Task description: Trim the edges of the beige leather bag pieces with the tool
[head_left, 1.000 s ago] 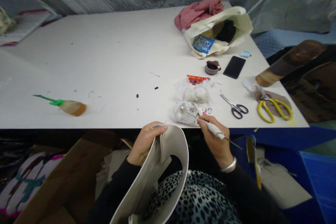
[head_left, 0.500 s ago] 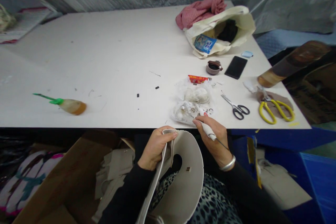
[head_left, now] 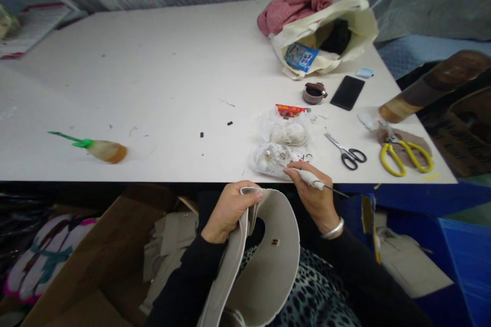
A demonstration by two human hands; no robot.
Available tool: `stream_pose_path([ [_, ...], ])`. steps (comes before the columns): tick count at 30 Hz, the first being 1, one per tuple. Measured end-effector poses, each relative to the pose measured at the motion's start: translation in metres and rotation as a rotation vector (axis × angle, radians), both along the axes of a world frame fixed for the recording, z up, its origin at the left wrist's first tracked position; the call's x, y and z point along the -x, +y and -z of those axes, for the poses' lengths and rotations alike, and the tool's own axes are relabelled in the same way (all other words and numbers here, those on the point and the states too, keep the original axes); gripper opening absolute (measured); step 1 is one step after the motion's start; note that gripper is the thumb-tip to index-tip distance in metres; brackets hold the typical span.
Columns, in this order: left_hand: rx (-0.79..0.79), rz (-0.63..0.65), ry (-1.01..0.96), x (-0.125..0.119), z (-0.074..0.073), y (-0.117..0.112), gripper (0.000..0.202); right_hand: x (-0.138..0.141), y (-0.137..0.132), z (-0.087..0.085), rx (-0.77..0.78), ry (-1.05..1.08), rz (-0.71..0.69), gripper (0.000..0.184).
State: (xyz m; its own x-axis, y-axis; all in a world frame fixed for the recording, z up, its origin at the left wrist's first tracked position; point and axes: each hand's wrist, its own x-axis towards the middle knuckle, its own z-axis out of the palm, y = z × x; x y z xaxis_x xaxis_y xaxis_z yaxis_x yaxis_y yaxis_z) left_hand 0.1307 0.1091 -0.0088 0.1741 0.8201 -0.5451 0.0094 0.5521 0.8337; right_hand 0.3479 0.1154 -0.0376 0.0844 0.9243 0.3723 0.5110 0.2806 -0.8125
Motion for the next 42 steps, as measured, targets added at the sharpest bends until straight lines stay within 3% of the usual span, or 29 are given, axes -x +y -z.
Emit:
stream_pose_path([
  [8, -0.040, 0.040, 0.080, -0.005, -0.009, -0.004, 0.026, -0.004, 0.001, 0.003, 0.003, 0.042, 0.019, 0.016],
  [11, -0.055, 0.063, 0.109, -0.007, -0.008, -0.005, 0.024, -0.006, 0.002, 0.007, 0.036, 0.082, -0.040, 0.015],
  [17, -0.105, 0.104, 0.180, -0.010, -0.009, -0.007, 0.021, -0.006, -0.006, 0.002, 0.085, 0.436, 0.125, 0.021],
  [22, -0.117, 0.167, 0.224, -0.015, -0.009, -0.008, 0.020, 0.000, -0.022, -0.008, 0.344, 0.666, -0.176, 0.030],
  [31, -0.126, 0.174, 0.231, -0.020, -0.014, -0.011, 0.018, 0.000, -0.027, 0.000, 0.405, 0.584, -0.211, 0.035],
  [38, -0.147, 0.206, 0.191, -0.026, -0.011, -0.011, 0.015, -0.009, -0.019, -0.012, 0.358, 0.306, -0.323, 0.040],
  [42, -0.134, 0.225, 0.144, -0.027, -0.007, -0.013, 0.016, -0.010, -0.018, -0.012, 0.402, 0.349, -0.363, 0.039],
])
